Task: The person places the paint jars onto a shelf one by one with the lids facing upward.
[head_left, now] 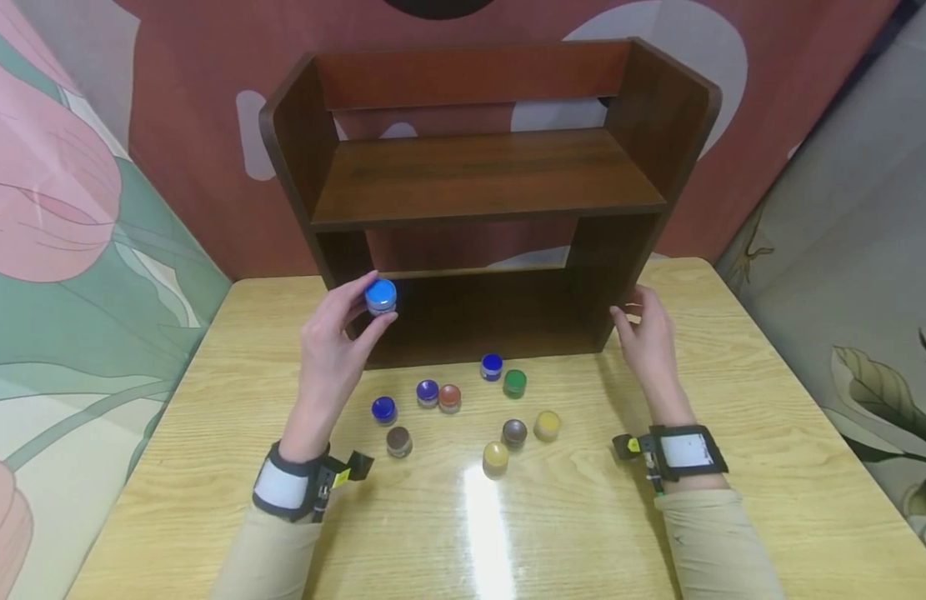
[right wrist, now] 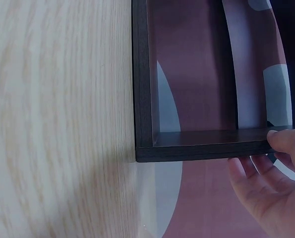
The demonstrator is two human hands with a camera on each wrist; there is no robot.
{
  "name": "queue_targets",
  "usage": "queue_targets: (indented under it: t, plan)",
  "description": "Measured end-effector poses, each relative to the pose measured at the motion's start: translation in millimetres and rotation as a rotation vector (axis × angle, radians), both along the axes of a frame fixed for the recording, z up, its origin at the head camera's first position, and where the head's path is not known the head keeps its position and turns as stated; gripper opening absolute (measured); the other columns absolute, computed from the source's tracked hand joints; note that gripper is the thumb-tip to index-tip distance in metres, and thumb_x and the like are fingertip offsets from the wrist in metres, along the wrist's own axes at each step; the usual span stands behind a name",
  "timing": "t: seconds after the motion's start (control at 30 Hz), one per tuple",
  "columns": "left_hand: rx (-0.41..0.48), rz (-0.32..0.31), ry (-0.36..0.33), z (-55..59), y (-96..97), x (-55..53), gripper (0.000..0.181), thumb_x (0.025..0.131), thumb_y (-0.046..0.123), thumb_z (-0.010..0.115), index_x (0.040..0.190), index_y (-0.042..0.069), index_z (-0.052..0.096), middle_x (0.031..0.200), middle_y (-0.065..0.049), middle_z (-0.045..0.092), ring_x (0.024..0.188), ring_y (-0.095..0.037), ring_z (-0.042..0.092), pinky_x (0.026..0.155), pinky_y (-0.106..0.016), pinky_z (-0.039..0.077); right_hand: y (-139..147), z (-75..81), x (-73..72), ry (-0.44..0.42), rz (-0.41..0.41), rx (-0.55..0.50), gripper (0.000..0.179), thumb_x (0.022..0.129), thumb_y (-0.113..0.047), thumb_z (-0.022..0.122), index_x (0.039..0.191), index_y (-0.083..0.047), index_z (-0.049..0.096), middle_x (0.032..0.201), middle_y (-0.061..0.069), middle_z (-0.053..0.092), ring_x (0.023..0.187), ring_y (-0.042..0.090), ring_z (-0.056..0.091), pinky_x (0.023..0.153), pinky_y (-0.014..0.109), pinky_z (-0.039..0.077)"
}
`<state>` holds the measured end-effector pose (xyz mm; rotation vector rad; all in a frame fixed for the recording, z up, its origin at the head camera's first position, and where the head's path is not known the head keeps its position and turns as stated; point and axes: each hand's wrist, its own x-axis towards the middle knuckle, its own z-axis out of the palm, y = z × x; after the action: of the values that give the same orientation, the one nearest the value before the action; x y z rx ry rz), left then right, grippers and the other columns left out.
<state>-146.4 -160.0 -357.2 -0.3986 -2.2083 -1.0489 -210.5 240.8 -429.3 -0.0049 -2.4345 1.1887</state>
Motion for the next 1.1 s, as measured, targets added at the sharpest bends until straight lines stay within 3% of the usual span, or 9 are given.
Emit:
queue_targets:
  t: [0.6,0.87,1.1]
  plan:
    - [0.046,0.036,0.035,10.2,2.5,3.5,0.065,0.083,0.014,0.079,0.143,0.017,0.056,0.131,-0.011,0.067,0.113,-0.027,0.069,0.095,-0.005,0.045,0,0.3,-0.4,-0.001,-0.004,0.004,0.036,0.100,-0.012,0.058,0.132,0.003,0.050,0.126,0.025,0.060,0.114,0.041,0.063,0.092,0.055,0.057]
    - [0.080,0.021,0.069,22.3,5.1,1.0,0.056,0.084,0.016,0.079,0.136,0.009,0.058,0.129,-0.011,0.068,0.114,-0.025,0.069,0.097,-0.009,0.048,1,-0.9,-0.9,0.004,0.004,0.001,0.036,0.101,-0.012,0.057,0.132,0.005,0.050,0.126,0.027,0.060,0.113,0.043,0.064,0.091,0.055,0.057]
    - [0.059,0.022,0.109,31.4,4.8,-2.2,0.056,0.084,0.017,0.079,0.135,0.007,0.059,0.128,-0.012,0.068,0.113,-0.024,0.069,0.097,-0.009,0.048,1,-0.5,0.7,0.000,0.006,-0.001,0.037,0.101,-0.013,0.057,0.132,0.005,0.050,0.126,0.027,0.060,0.114,0.043,0.063,0.091,0.056,0.056]
